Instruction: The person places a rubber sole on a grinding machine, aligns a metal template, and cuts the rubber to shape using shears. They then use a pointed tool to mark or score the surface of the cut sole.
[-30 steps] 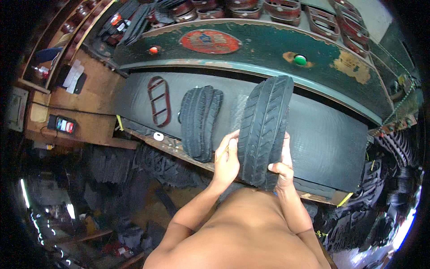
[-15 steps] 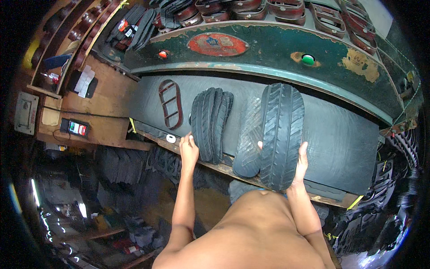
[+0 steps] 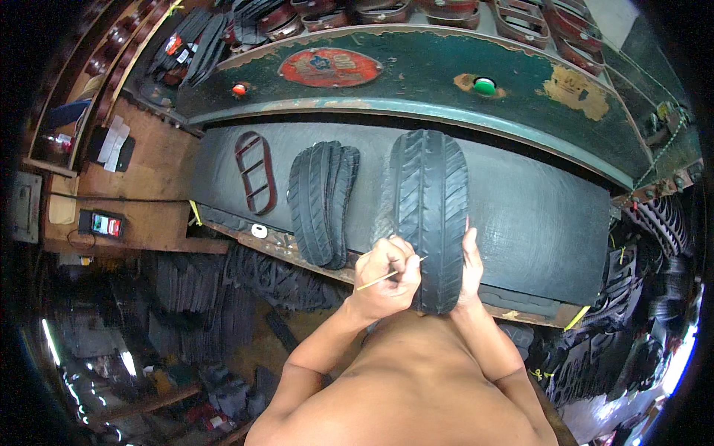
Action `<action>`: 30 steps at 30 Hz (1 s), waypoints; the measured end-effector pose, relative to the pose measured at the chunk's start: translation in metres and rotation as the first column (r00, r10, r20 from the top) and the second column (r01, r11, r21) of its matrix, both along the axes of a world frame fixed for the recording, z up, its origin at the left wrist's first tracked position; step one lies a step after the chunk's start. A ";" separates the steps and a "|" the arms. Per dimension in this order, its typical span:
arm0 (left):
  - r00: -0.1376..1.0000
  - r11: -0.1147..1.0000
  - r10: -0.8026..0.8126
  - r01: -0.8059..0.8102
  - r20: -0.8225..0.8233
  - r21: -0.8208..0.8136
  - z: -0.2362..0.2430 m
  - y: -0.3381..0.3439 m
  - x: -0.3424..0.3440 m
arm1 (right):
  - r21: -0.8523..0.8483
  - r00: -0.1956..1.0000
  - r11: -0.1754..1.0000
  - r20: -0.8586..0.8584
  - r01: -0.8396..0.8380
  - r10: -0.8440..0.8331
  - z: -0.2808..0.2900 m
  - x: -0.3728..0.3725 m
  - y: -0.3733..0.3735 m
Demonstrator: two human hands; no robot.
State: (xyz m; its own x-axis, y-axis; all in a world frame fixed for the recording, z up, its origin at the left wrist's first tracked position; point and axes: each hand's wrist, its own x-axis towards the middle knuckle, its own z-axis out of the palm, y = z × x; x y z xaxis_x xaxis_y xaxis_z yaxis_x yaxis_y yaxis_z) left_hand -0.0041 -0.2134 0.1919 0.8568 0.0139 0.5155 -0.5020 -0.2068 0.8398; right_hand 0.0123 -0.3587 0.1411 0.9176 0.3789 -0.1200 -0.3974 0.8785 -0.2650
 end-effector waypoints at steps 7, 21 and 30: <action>0.998 0.951 0.012 -0.031 0.065 0.306 0.002 -0.007 0.010 | -0.098 0.992 0.990 0.073 0.105 -0.098 0.010 -0.002 0.001; 1.000 0.966 -0.013 0.008 0.019 0.257 0.006 -0.004 0.013 | -0.144 0.990 0.983 0.102 0.113 -0.098 0.017 -0.002 0.004; 0.992 0.974 -0.087 0.066 0.089 0.218 0.004 -0.001 0.012 | -0.076 0.996 0.994 0.055 0.080 -0.076 0.009 -0.001 0.000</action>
State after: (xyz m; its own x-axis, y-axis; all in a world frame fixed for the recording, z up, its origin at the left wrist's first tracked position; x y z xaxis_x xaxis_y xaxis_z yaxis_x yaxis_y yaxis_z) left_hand 0.0079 -0.2143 0.1958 0.7964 -0.1695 0.5806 -0.6007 -0.3340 0.7264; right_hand 0.0112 -0.3583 0.1503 0.9499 0.2971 -0.0974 -0.3121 0.8822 -0.3526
